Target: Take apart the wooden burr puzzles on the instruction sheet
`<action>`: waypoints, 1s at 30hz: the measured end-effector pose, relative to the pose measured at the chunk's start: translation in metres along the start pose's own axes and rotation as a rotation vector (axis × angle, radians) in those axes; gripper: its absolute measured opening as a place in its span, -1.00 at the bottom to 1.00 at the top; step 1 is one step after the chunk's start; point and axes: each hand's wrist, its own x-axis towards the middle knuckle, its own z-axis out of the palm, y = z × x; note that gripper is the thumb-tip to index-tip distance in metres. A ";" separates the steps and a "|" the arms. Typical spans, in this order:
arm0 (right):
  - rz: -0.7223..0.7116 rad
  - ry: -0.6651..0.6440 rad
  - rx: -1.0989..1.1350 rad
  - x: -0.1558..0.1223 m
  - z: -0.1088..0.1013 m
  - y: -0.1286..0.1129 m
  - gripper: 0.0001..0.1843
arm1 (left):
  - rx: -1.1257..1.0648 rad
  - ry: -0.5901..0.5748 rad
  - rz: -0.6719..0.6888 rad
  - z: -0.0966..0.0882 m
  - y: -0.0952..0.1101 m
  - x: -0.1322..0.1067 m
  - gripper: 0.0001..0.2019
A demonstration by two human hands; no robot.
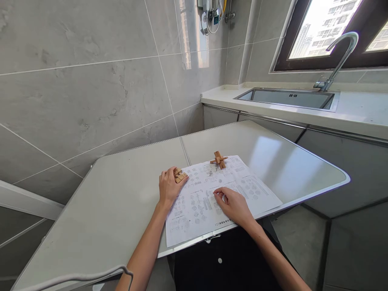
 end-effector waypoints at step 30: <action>0.025 -0.012 0.042 0.001 0.000 0.000 -0.76 | 0.050 0.016 0.016 -0.010 -0.024 0.006 -0.29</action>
